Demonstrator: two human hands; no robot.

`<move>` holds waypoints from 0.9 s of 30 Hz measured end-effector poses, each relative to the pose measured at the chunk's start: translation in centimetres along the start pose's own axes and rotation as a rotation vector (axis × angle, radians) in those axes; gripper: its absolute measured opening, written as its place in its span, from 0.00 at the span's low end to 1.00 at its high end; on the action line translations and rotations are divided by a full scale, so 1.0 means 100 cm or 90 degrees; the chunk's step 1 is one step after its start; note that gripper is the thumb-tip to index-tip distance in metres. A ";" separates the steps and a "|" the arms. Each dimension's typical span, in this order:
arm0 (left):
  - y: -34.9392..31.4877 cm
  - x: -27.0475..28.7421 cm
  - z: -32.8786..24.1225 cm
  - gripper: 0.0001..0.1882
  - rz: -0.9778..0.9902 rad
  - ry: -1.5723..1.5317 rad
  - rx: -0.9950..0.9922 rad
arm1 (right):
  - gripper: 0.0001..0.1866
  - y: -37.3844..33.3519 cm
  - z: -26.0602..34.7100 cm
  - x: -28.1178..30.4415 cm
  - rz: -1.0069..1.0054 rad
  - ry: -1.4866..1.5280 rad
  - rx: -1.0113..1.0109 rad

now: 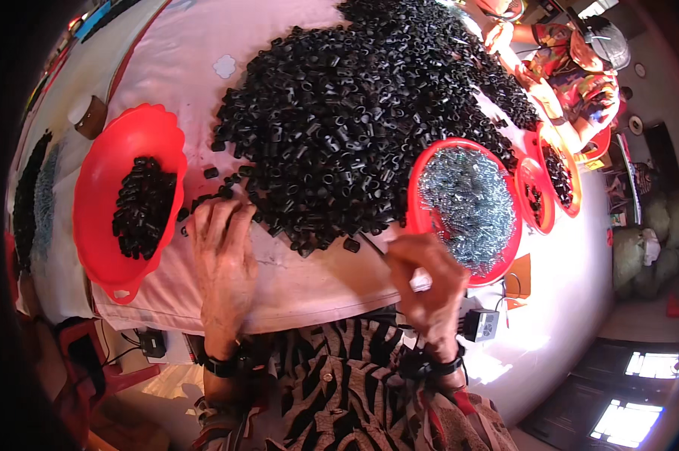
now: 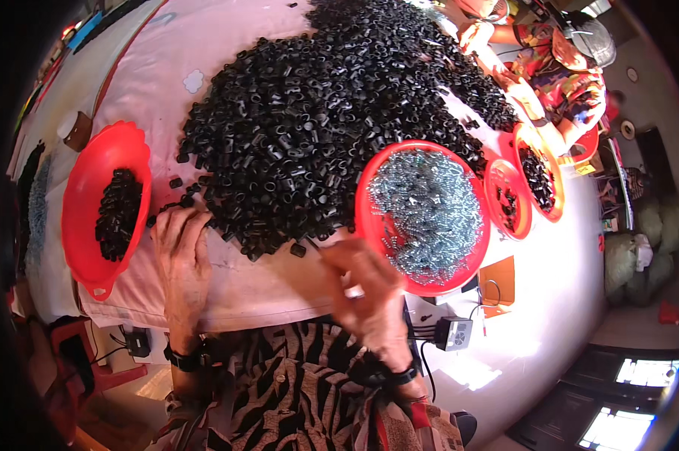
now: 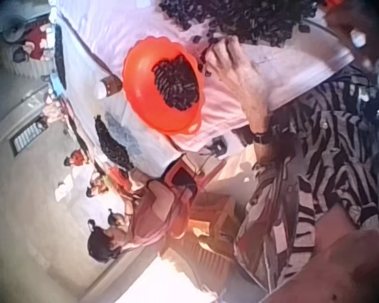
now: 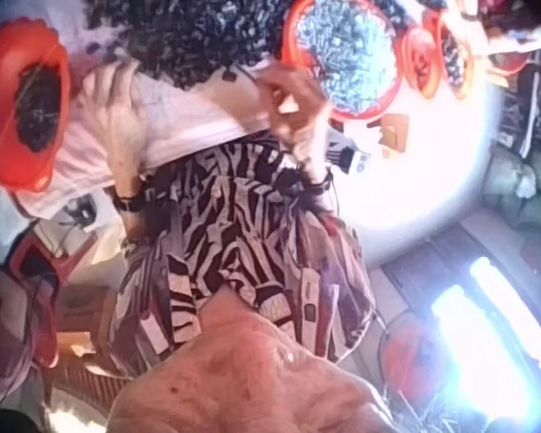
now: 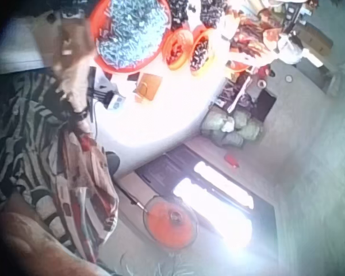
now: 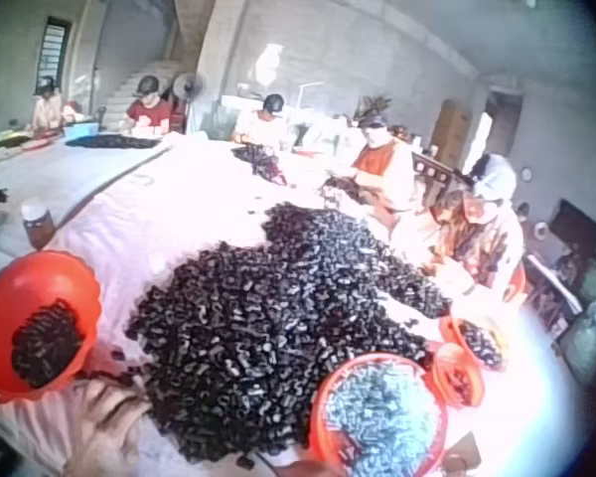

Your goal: Sorting small black plastic shoe components and silver eyelets from a large pile into separate trays on a work table.

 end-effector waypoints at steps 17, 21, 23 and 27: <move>-0.026 -0.005 0.008 0.12 -0.021 -0.893 0.286 | 0.10 0.017 -0.042 0.044 0.096 -0.382 -0.109; -0.026 -0.012 0.009 0.13 0.013 -0.988 0.281 | 0.09 0.019 -0.040 0.042 0.106 -0.434 -0.108; -0.027 -0.011 0.011 0.13 0.014 -0.986 0.273 | 0.08 0.022 -0.044 0.040 0.142 -0.450 -0.152; -0.029 -0.014 0.007 0.09 0.056 -1.061 0.299 | 0.05 0.022 -0.050 0.044 0.141 -0.368 -0.142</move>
Point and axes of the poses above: each hand's wrist, its own y-axis towards the middle knuckle, its own x-axis out of the back of the hand, z = x × y, the point moved 6 cm from there along y, towards the middle knuckle, and after that the axes turned 7 degrees about z, right-handed, at the moved point
